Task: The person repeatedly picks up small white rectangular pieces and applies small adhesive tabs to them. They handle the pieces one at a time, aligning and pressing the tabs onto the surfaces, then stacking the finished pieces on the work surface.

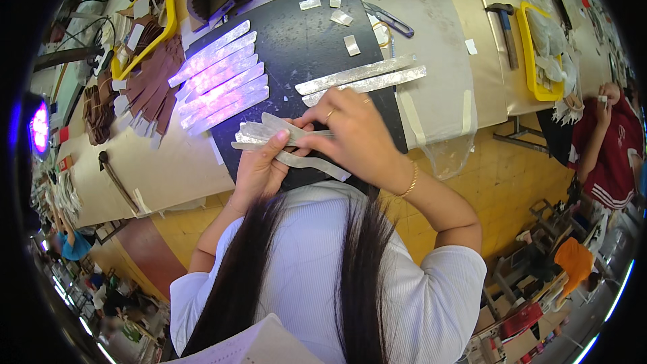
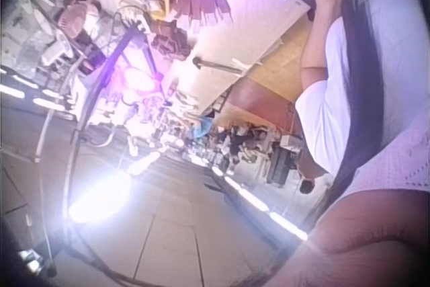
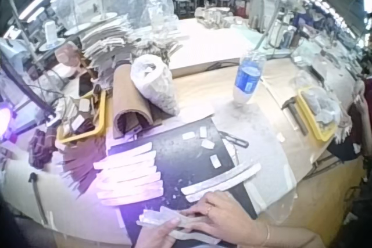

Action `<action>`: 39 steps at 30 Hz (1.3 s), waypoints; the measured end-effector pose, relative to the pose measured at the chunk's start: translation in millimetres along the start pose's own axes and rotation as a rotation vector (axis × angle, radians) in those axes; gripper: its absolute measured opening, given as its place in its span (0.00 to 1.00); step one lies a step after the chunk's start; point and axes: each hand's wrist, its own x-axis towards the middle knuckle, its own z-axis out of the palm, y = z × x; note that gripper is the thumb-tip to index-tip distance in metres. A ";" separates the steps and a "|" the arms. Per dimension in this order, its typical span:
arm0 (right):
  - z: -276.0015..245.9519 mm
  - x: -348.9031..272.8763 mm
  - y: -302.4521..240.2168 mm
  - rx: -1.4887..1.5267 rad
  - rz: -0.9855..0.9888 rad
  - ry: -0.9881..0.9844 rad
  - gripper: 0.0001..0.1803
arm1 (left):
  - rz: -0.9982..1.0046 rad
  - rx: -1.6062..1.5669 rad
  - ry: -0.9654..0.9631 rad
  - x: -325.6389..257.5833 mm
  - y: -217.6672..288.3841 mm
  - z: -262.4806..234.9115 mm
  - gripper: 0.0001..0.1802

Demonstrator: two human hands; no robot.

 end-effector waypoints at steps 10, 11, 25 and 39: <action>-59.0 -1.1 6.7 0.175 0.351 -0.120 0.05 | -0.297 0.154 -0.047 -9.3 12.3 -8.7 0.15; -55.4 -2.2 14.7 0.062 0.269 -0.132 0.05 | -0.329 0.191 -0.053 -8.8 11.3 -4.2 0.17; -16.7 1.2 37.3 -0.344 0.128 0.048 0.10 | -0.108 0.161 -0.109 10.2 0.4 13.0 0.14; 0.0 -21.5 3.6 0.049 0.103 0.035 0.10 | -0.058 0.106 -0.041 8.7 -9.7 12.2 0.23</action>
